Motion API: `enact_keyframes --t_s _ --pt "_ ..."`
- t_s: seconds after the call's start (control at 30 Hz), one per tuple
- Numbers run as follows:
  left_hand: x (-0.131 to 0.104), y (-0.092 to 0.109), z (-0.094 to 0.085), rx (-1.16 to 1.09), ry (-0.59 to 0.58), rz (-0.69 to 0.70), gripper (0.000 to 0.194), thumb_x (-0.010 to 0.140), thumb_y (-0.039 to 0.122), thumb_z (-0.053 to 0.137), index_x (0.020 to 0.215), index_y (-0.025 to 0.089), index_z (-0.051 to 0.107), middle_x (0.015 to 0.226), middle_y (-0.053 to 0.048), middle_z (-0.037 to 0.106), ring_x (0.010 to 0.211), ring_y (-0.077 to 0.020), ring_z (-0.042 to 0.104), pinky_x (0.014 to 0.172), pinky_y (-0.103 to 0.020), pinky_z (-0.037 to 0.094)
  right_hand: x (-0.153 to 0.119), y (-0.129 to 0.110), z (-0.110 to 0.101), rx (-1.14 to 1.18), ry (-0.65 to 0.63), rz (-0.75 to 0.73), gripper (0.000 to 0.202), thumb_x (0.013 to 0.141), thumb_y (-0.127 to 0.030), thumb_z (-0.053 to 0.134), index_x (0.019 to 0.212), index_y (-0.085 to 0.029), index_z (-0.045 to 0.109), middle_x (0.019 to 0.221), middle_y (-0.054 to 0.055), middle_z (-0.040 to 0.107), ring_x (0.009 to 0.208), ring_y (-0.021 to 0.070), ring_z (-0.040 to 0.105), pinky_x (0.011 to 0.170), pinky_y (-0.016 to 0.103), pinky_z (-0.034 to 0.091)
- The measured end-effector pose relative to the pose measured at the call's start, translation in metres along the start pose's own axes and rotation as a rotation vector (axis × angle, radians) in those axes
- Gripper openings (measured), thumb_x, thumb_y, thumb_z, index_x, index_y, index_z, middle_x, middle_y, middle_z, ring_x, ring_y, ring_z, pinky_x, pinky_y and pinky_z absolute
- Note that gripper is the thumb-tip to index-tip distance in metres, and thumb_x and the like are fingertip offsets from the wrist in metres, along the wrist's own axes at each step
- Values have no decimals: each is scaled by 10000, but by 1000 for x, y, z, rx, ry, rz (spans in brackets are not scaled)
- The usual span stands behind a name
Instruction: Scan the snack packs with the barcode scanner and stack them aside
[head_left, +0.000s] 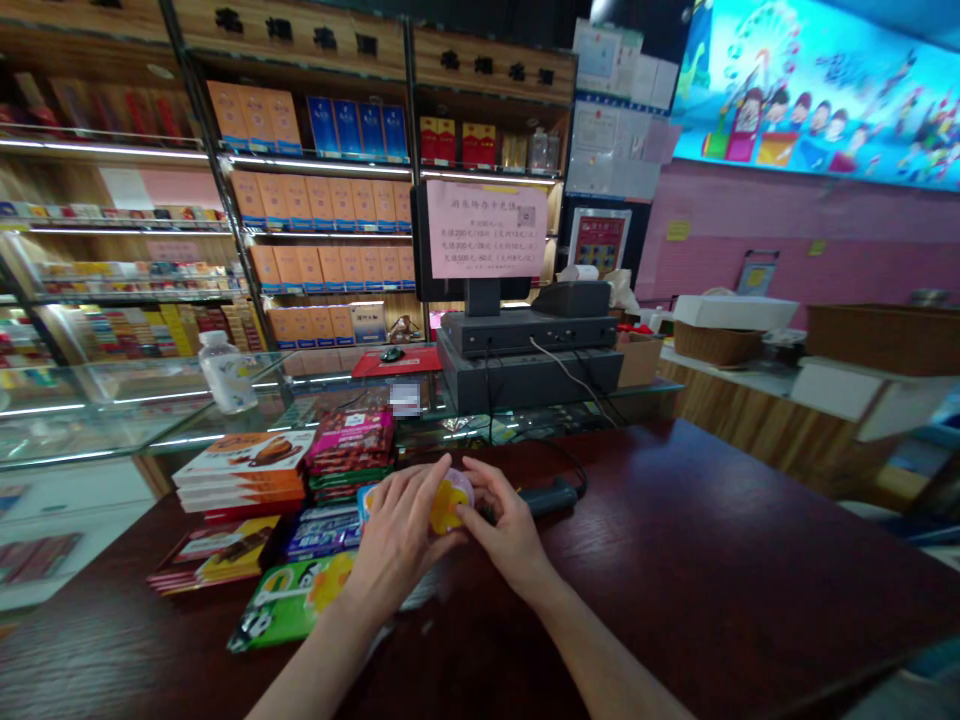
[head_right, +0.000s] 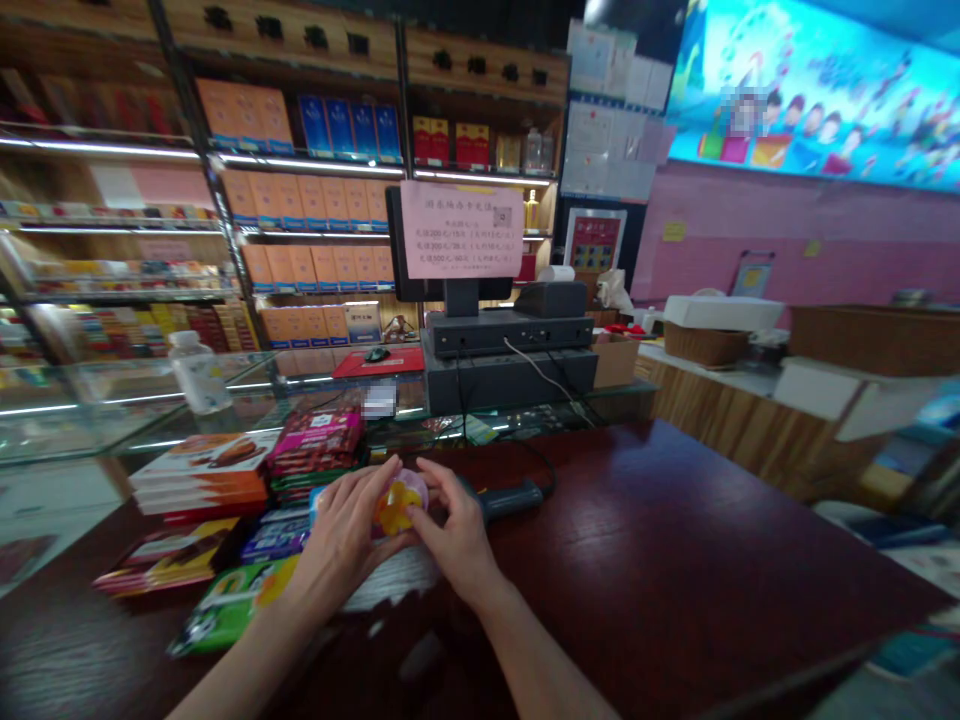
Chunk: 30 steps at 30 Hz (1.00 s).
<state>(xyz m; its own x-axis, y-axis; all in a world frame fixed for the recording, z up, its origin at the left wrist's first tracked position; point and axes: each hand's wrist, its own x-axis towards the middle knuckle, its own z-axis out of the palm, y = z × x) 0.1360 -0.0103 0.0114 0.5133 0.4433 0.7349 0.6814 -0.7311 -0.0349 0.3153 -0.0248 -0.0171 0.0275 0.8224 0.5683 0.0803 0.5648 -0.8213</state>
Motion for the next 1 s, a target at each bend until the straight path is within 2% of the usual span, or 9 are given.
enact_keyframes --t_s 0.07,0.2,0.37,0.5,0.67,0.8,1.0 --pt "1 1 3 -3 -13 -8 848 875 451 680 1551 214 228 1325 -147 632 1221 -293 588 1075 -484 404 1 0 1 56 22 49 469 844 -234 676 1301 -256 571 1150 61 716 910 194 718 828 340 606" --pt "1 1 4 26 -16 -1 850 862 451 698 1542 215 248 1360 -138 619 1265 -282 566 1205 -547 216 2 -1 0 68 35 86 423 822 -255 700 1238 -249 623 1080 51 727 843 186 700 769 320 606" --pt "-4 -8 -3 93 -2 2 877 835 508 705 1543 223 273 1454 -145 557 1353 -320 497 1235 -605 61 2 1 -3 56 44 117 365 821 -274 703 1183 -237 664 1104 54 733 873 198 703 791 327 605" --pt "-12 -26 -14 114 32 -65 946 792 537 740 1547 226 261 1459 -147 549 1375 -339 467 1230 -615 87 5 1 -9 102 94 150 355 822 -311 715 1163 -227 670 1101 62 746 907 220 722 816 351 615" --pt "-22 -47 -19 104 15 -138 895 820 429 746 1548 258 255 1446 -140 560 1364 -334 484 1210 -648 155 8 2 -16 136 148 146 361 807 -332 736 1143 -216 676 1126 76 751 941 236 734 842 374 624" --pt "-24 -52 -20 81 -7 -126 823 849 390 717 1541 279 287 1426 -125 582 1356 -321 499 1216 -652 148 9 5 -19 139 153 158 370 797 -360 749 1131 -215 683 1092 77 767 946 251 744 851 399 632" --pt "-25 -53 -21 49 -27 -119 817 835 382 734 1529 285 313 1424 -110 580 1353 -305 500 1225 -638 138 9 10 -20 124 142 163 368 798 -387 753 1123 -225 696 1067 75 774 944 258 746 859 428 638"
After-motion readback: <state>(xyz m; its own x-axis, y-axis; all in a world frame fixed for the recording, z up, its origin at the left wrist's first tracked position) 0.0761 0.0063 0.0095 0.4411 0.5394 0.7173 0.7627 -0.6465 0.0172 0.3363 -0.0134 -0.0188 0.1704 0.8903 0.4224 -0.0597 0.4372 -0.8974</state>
